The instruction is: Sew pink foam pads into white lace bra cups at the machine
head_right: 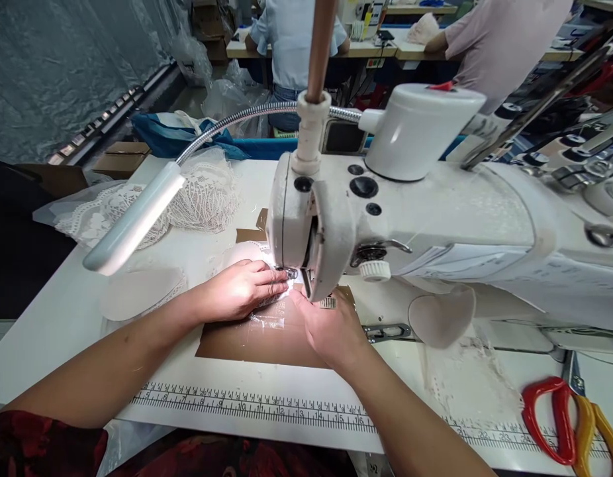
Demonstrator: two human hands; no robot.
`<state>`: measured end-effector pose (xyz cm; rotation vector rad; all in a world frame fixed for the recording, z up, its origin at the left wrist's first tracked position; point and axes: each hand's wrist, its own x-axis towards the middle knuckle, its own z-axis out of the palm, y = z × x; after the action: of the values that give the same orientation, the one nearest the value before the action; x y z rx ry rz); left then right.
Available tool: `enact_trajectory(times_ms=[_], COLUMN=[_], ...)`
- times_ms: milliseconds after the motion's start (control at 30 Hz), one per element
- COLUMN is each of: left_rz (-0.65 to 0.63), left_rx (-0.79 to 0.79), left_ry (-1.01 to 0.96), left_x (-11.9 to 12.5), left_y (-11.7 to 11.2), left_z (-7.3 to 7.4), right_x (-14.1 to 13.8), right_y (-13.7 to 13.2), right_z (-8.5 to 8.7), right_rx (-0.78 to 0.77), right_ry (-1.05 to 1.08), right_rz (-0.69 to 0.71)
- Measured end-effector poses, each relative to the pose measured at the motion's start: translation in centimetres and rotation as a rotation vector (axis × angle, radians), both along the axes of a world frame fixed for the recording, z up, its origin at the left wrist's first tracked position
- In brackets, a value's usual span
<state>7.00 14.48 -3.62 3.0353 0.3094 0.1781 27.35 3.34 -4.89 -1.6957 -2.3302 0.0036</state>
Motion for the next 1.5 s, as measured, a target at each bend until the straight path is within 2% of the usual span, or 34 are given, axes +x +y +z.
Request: enact_trajectory(times_ms=[200,533,667,767,900,1033,1133,1233,1333,1500], left_rz=[0.062,0.138,0.162,0.25,0.339,0.344,0.294,0.254,0.231,0.249], left_rx=[0.038,0.047,0.035,0.022,-0.022,-0.133,-0.203,-0.228,-0.204,-0.096], left_ry=[0.009,-0.007,-0.046,-0.016,0.127,0.24,0.234,0.137,0.03,0.015], left_x=[0.2,0.4,0.4,0.4,0.1,-0.1,-0.1,0.2,0.5,0.3], left_y=[0.6,1.1,0.8,0.2,-1.3,-2.6,-3.0,-3.2,-3.4,-3.7], left_z=[0.2,-0.4,-0.2,0.7,2.6,4.4,5.1,4.7,3.3,1.4], right_x=[-0.4,-0.3,-0.3,-0.2,-0.2,-0.2,-0.2,-0.2,-0.2,0.0], right_y=[0.7,0.8,0.8,0.7,0.5,0.3,0.1,-0.1,-0.3,-0.5], right_z=[0.6,0.0,0.0,-0.1,0.1,0.3,0.3,0.3,0.3,0.2], right_rx=[-0.059,-0.041,-0.035,-0.01,0.03,0.03,0.025,0.019,0.008,0.009], right_ry=[0.012,0.107,0.126,0.147,0.168,0.171,0.162,0.15,0.139,0.151], right_rz=[-0.043,-0.06,-0.07,-0.067,-0.054,0.042,0.115,0.146,0.157,0.161])
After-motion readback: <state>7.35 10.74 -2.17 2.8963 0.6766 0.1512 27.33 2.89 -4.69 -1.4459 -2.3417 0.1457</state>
